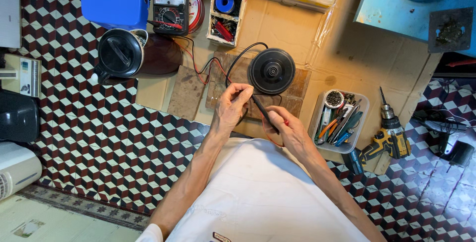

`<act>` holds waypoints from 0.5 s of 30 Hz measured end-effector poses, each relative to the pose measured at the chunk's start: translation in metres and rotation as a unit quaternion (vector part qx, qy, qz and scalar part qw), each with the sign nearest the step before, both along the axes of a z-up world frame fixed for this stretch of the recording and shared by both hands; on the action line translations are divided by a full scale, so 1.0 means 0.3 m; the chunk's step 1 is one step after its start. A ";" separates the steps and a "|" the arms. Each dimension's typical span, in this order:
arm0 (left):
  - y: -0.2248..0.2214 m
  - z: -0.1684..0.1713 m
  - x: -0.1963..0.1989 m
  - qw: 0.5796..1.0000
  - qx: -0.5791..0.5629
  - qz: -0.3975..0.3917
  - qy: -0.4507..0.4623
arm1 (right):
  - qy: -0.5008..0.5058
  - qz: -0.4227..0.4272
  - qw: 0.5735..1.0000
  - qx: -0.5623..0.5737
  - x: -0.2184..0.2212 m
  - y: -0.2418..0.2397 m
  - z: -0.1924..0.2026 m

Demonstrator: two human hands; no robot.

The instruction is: The person disassembles a kettle, then uses a multimeter to test the heating element of a kettle base. They probe the element with the multimeter leads and later use a screwdriver and a power drill to remove screws from the base.

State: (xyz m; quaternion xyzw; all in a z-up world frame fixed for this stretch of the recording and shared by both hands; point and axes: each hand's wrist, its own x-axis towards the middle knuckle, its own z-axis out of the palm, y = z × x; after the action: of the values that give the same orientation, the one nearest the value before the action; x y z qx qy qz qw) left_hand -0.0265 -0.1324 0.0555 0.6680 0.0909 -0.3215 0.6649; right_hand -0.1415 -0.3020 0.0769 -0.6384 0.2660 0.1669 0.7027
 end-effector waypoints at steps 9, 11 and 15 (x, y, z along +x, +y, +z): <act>0.224 0.010 0.113 0.990 0.126 0.029 -0.062 | 0.235 -0.158 0.946 0.158 -0.156 -0.171 -0.074; 0.245 0.007 0.139 0.983 0.167 0.028 -0.073 | 0.285 -0.147 0.930 0.183 -0.157 -0.119 -0.103; 0.198 -0.034 0.158 0.979 0.165 -0.028 -0.120 | 0.265 -0.233 0.901 0.251 -0.128 -0.028 -0.152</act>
State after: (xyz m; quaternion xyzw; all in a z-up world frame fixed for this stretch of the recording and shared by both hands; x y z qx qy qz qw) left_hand 0.0208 -0.0731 0.0454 0.8044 0.0435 -0.2383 0.5425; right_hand -0.1800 -0.3105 0.0314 -0.2932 0.5330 0.2231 0.7617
